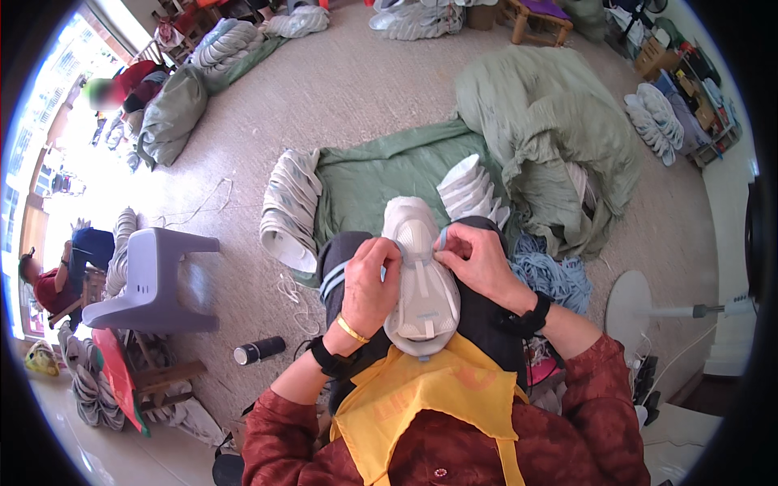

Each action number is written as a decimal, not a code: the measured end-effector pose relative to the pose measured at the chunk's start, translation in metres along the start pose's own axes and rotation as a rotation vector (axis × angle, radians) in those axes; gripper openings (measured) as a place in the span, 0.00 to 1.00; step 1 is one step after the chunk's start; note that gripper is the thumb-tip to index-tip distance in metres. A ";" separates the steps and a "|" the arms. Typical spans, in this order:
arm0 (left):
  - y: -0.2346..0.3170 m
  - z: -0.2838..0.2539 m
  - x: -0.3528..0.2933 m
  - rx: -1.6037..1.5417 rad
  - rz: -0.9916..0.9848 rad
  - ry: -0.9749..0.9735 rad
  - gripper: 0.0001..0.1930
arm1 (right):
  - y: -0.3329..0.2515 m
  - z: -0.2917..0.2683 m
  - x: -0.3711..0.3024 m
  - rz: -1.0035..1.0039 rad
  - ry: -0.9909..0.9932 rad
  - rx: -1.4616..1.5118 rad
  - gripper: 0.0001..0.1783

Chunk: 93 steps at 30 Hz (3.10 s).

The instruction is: Lacing and organizing shoe uppers at a manufacturing facility.

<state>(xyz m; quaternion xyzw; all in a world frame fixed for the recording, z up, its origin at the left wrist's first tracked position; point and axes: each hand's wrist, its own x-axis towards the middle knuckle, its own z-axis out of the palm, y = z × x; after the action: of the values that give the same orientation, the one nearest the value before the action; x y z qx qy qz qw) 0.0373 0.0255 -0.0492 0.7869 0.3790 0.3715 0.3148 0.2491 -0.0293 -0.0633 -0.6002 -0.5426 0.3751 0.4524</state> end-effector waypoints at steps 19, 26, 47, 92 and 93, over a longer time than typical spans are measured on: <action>-0.008 0.011 -0.013 -0.071 -0.074 0.119 0.10 | 0.010 -0.005 0.000 0.102 -0.070 0.064 0.09; -0.010 0.010 -0.013 -0.036 -0.044 0.099 0.08 | 0.011 -0.004 -0.001 0.039 -0.010 -0.022 0.12; -0.014 0.018 -0.021 0.029 0.061 0.155 0.05 | -0.003 0.000 -0.014 -0.140 0.098 -0.214 0.08; 0.016 0.041 -0.014 0.378 -0.126 -0.002 0.28 | 0.001 0.010 -0.014 -0.326 -0.013 -0.611 0.09; 0.016 0.042 -0.015 0.398 -0.115 0.005 0.28 | 0.001 0.010 -0.013 -0.337 -0.017 -0.611 0.10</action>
<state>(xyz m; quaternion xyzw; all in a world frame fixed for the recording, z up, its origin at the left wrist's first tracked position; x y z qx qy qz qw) 0.0711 -0.0042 -0.0644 0.8097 0.4901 0.2727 0.1727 0.2383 -0.0412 -0.0680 -0.6070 -0.7249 0.1202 0.3027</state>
